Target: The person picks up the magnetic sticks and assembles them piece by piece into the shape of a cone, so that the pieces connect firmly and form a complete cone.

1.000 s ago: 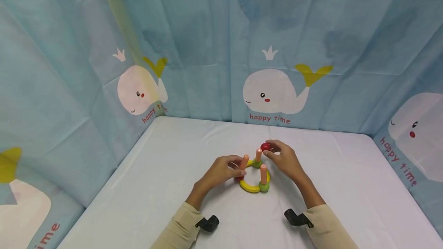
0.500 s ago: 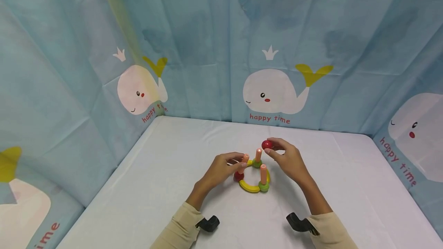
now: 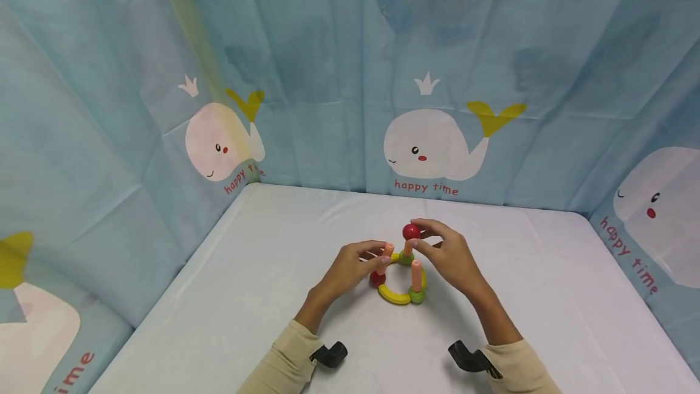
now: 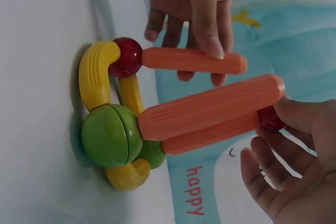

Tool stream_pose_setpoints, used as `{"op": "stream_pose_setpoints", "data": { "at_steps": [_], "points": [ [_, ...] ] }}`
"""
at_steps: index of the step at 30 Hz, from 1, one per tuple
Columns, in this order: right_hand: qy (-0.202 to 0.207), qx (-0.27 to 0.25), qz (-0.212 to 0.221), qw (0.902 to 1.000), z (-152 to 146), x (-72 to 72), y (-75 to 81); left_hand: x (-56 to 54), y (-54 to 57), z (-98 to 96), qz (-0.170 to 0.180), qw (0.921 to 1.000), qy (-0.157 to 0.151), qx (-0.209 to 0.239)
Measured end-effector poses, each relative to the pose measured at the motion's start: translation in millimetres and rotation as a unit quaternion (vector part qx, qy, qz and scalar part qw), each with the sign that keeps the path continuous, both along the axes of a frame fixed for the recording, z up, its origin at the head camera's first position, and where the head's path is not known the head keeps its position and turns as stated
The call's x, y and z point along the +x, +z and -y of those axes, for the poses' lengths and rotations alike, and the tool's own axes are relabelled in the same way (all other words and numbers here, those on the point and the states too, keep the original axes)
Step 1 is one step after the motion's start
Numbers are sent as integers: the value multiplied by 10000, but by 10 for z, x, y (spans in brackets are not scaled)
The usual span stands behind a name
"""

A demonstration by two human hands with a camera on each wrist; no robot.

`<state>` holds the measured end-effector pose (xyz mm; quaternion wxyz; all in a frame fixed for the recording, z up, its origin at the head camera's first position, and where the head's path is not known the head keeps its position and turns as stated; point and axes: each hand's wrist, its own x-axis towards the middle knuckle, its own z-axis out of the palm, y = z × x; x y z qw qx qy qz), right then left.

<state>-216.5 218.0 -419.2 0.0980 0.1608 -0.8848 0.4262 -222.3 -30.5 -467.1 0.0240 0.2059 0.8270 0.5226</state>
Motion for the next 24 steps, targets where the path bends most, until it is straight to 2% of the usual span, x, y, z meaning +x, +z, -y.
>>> {"op": "stream_pose_setpoints", "data": {
  "at_steps": [18, 24],
  "points": [
    [190, -156, 137, 9996, 111, 20, -23, 9, 4, -20, -201, 9998, -61, 6],
    [284, -222, 172, 9992, 148, 47, -15, 14, -8, -34, -89, 9999, -4, 76]
  ]
}}
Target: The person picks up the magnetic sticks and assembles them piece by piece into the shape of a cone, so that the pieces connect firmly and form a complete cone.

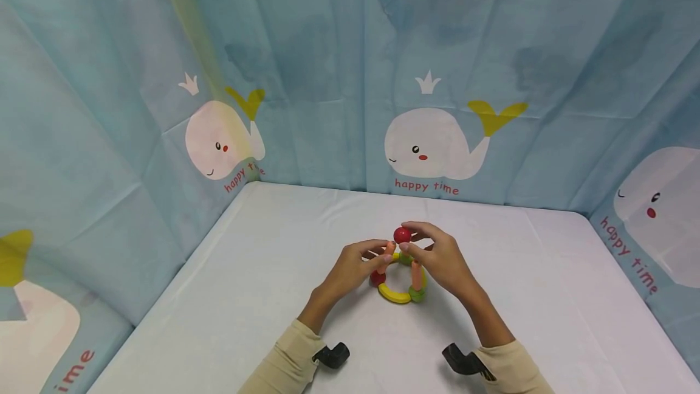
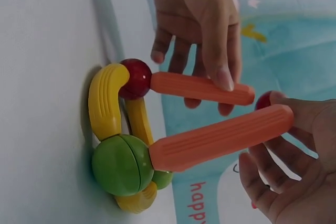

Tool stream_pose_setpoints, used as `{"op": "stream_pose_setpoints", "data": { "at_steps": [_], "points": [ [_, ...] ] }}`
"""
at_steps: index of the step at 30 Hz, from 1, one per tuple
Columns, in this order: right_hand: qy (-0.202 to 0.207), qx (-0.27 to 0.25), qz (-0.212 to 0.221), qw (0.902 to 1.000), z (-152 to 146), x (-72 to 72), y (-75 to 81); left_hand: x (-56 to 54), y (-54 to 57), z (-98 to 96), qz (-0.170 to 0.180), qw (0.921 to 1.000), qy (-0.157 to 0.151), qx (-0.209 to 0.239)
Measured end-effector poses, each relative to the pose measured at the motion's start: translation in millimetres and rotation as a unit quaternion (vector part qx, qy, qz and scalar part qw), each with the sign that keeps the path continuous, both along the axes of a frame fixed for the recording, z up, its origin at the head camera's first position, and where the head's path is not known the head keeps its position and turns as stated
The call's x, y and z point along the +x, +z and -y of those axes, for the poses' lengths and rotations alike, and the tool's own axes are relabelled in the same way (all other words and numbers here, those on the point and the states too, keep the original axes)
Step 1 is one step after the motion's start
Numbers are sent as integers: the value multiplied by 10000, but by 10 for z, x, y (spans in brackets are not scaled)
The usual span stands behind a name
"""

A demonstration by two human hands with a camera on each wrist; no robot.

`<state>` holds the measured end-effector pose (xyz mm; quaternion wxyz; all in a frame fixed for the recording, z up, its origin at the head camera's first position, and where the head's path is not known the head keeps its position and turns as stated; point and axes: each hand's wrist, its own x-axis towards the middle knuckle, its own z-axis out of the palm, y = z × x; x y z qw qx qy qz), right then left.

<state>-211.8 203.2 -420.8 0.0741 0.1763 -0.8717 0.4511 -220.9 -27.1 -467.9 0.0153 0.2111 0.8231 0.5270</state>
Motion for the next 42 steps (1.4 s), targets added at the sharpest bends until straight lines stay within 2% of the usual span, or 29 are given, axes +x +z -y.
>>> {"op": "stream_pose_setpoints", "data": {
  "at_steps": [13, 19, 23, 32, 42],
  "points": [
    [-31, 147, -130, 9998, 65, 29, -9, 2, -27, -5, -34, 10000, -42, -6],
    [-145, 176, -17, 9997, -35, 124, -9, 6, -32, -6, 34, 10000, -38, -38],
    [-30, 175, 18, 9998, -162, 202, -22, 0, -32, -2, 71, 9999, 15, -105],
    [253, 290, 330, 9987, -361, 300, -189, -6, -20, 10, 122, 9995, 156, -266],
    [735, 149, 909, 9930, -418, 259, -419, -26, -39, 25, 149, 9995, 114, -252]
  ]
}}
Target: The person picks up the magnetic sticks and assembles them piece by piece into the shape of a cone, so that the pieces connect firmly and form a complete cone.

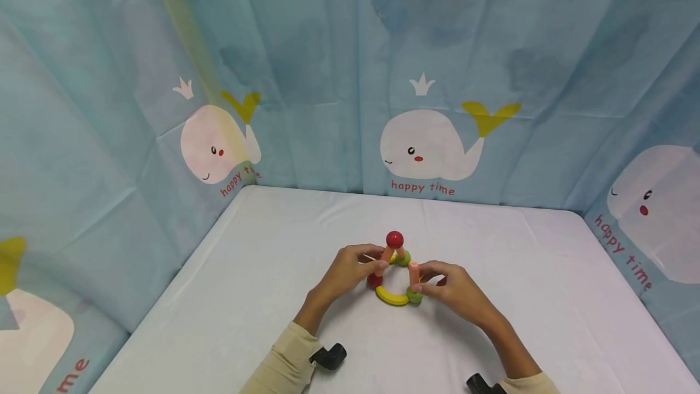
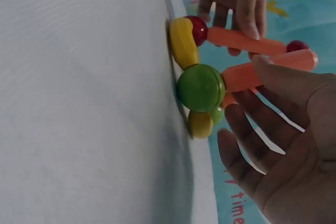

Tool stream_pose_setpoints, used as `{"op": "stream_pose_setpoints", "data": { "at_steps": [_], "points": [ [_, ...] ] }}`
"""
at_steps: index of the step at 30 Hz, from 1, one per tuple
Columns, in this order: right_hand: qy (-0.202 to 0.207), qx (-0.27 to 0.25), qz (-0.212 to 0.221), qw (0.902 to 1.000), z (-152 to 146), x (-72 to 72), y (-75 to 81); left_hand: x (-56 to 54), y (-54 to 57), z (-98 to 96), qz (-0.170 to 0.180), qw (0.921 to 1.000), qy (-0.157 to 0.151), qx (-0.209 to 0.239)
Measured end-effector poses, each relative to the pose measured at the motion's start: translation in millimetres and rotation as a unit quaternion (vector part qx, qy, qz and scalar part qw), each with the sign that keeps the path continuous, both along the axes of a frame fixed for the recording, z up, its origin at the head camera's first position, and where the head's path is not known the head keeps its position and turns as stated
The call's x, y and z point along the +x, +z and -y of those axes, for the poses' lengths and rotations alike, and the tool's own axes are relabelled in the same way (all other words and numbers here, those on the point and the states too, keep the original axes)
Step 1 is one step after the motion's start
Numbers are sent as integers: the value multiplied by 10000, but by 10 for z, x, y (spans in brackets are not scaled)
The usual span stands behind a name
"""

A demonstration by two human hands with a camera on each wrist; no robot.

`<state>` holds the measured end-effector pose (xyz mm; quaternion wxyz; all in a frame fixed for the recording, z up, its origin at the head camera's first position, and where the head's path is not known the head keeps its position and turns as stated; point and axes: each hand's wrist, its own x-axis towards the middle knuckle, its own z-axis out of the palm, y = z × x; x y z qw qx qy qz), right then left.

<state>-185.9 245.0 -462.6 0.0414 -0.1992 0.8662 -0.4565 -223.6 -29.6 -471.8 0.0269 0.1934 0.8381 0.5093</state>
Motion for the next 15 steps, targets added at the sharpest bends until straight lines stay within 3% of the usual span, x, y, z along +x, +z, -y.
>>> {"op": "stream_pose_setpoints", "data": {
  "at_steps": [5, 15],
  "points": [
    [32, 95, 110, 9999, 8, -7, -47, -10, -5, 10, 16, 10000, -33, 47],
    [-304, 266, -73, 9992, 58, -57, -67, -20, 11, 12, 24, 10000, -62, 13]
  ]
}}
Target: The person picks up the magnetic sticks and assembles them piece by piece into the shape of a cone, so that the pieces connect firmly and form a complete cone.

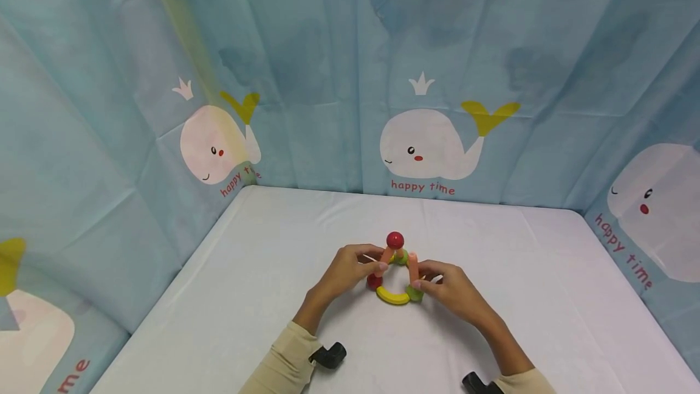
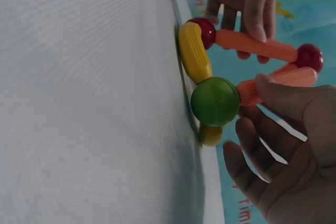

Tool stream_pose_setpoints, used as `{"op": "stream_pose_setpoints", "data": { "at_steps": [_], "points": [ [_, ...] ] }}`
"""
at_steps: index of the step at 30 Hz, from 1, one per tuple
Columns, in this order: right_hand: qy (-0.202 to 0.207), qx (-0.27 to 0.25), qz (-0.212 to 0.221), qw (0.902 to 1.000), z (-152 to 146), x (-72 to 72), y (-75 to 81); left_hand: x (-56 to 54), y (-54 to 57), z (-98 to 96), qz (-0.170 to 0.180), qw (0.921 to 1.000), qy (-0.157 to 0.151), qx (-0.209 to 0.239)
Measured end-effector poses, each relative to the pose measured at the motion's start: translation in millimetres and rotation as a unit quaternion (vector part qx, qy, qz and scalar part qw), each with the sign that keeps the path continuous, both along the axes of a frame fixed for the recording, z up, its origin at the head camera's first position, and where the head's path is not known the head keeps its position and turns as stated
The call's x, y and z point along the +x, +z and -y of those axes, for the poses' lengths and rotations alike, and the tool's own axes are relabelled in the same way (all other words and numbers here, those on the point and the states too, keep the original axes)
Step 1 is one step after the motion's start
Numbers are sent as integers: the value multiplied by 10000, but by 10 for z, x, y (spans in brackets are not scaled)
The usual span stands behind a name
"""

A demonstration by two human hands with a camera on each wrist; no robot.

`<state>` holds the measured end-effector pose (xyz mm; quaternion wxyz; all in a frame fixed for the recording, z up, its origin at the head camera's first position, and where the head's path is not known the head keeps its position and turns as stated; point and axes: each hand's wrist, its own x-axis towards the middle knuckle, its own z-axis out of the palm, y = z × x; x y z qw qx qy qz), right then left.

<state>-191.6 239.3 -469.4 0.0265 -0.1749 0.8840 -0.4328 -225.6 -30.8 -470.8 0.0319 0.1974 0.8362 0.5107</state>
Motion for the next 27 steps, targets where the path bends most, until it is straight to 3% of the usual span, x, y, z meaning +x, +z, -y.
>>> {"op": "stream_pose_setpoints", "data": {
  "at_steps": [27],
  "points": [
    [-193, 143, -98, 9997, 32, -24, 9, 65, 24, -46, 139, 9999, -32, -12]
  ]
}}
